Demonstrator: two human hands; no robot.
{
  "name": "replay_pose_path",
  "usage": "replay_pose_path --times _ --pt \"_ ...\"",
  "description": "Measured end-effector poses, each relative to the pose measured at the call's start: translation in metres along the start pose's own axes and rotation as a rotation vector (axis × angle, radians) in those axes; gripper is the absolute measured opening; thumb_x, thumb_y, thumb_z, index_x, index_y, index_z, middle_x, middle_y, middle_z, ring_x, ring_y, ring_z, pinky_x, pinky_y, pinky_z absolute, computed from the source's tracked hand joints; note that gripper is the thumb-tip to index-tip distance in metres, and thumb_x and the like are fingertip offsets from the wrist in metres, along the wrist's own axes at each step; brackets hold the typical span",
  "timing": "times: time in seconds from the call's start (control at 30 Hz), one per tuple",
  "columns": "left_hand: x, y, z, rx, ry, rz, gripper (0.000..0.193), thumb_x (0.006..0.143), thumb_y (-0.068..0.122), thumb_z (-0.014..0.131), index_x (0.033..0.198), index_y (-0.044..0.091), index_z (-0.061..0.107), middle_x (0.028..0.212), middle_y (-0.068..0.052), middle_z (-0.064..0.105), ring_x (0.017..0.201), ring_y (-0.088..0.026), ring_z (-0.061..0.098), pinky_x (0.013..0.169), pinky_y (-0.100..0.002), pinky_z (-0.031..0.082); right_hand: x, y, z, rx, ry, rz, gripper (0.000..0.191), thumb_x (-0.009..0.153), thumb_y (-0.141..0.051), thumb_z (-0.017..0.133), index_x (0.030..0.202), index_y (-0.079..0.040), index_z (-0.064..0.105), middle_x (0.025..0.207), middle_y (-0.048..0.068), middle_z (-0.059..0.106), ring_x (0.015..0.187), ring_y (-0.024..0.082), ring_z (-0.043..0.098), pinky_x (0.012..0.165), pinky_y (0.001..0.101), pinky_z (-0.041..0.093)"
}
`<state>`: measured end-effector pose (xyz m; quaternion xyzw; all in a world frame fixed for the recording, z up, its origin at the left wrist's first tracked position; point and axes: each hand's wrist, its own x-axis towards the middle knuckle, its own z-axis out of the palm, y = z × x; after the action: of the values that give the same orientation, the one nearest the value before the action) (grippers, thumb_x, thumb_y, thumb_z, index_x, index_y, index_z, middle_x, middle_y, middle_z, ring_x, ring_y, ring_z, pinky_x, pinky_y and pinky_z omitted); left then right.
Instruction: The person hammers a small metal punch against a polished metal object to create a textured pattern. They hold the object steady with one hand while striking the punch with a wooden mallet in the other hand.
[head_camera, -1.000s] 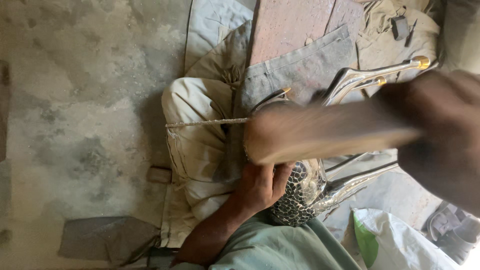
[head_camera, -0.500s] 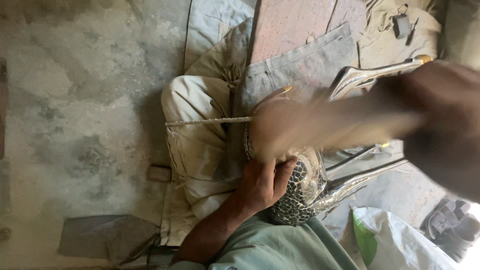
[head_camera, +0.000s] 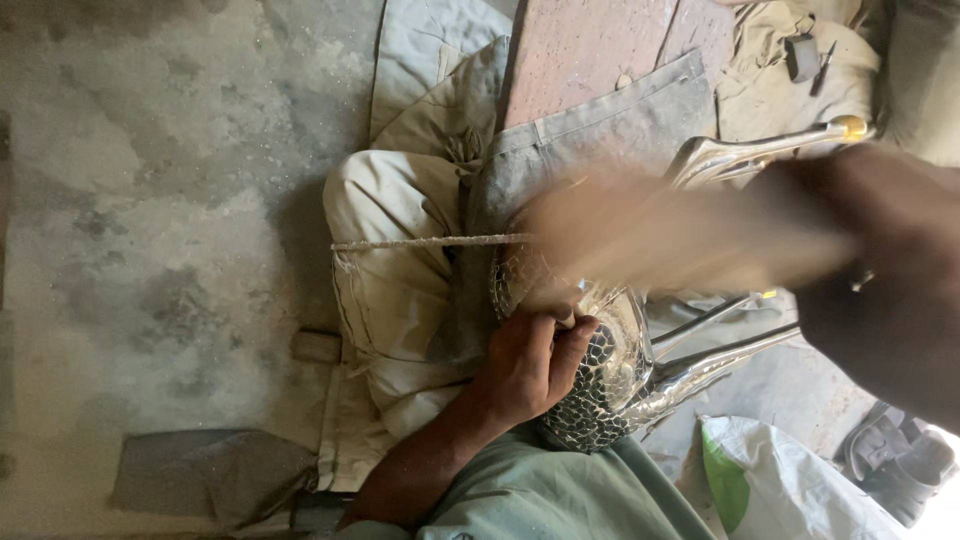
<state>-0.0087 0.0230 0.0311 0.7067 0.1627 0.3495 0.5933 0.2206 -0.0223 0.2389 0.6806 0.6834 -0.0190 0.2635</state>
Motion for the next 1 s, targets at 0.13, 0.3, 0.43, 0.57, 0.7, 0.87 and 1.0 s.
replay_pose_path --times 0.13,0.3,0.43,0.57,0.7,0.87,1.0 --pt "-0.003 -0.004 0.001 -0.056 -0.039 0.014 0.025 0.108 0.007 0.063 0.13 -0.003 0.054 0.11 -0.019 0.063 0.097 -0.033 0.068 0.084 -0.042 0.058 0.003 -0.016 -0.003 0.322 0.246 0.155 0.031 0.087 -0.006 0.083 0.115 -0.005 0.07 0.101 0.013 0.071 0.09 0.027 0.071 0.081 0.0421 0.059" --pt "-0.01 -0.011 0.003 0.027 -0.027 0.141 0.037 0.107 0.005 0.064 0.139 -0.005 0.05 0.128 -0.025 0.061 0.114 -0.038 0.067 0.097 -0.046 0.056 0.023 -0.029 -0.039 0.354 0.155 0.12 0.045 0.073 -0.003 0.08 0.116 -0.008 0.071 0.094 0.009 0.072 0.086 0.025 0.071 0.076 0.0402 0.06" --pt "-0.014 -0.016 0.004 0.096 -0.031 0.167 0.042 0.105 0.006 0.066 0.141 -0.005 0.046 0.13 -0.025 0.061 0.118 -0.038 0.065 0.102 -0.05 0.054 0.022 -0.044 -0.041 0.748 0.047 0.578 0.048 0.073 -0.006 0.081 0.118 -0.004 0.066 0.1 0.011 0.072 0.085 0.022 0.072 0.074 0.036 0.058" --pt "-0.02 -0.019 0.003 0.211 -0.048 0.212 0.044 0.102 0.007 0.066 0.14 -0.002 0.047 0.13 -0.023 0.062 0.12 -0.04 0.064 0.105 -0.052 0.053 0.013 -0.038 -0.018 0.282 0.037 0.165 0.039 0.079 -0.008 0.08 0.116 -0.015 0.07 0.098 0.007 0.073 0.088 0.026 0.071 0.076 0.0368 0.058" --pt "-0.022 -0.022 0.007 0.033 -0.056 0.168 0.05 0.111 0.004 0.064 0.149 -0.01 0.035 0.135 -0.026 0.059 0.123 -0.036 0.064 0.107 -0.049 0.055 0.003 -0.031 -0.003 0.201 -0.06 0.166 0.044 0.078 -0.011 0.078 0.121 -0.019 0.07 0.101 0.002 0.073 0.092 0.022 0.071 0.077 0.0328 0.059" --pt "-0.024 -0.022 0.007 0.079 -0.041 0.186 0.047 0.109 0.004 0.064 0.147 -0.007 0.039 0.132 -0.025 0.06 0.12 -0.034 0.066 0.103 -0.047 0.058 -0.002 -0.035 -0.005 0.331 0.05 0.26 0.043 0.076 -0.008 0.077 0.118 -0.013 0.069 0.102 0.006 0.071 0.094 0.025 0.069 0.08 0.0381 0.058" --pt "-0.025 -0.021 0.007 0.111 -0.024 0.171 0.042 0.106 0.005 0.066 0.141 -0.006 0.046 0.129 -0.024 0.061 0.117 -0.034 0.066 0.101 -0.046 0.057 0.0 -0.035 -0.009 0.267 -0.005 0.178 0.049 0.07 -0.013 0.076 0.118 -0.016 0.07 0.103 0.004 0.072 0.095 0.026 0.071 0.084 0.0398 0.059"
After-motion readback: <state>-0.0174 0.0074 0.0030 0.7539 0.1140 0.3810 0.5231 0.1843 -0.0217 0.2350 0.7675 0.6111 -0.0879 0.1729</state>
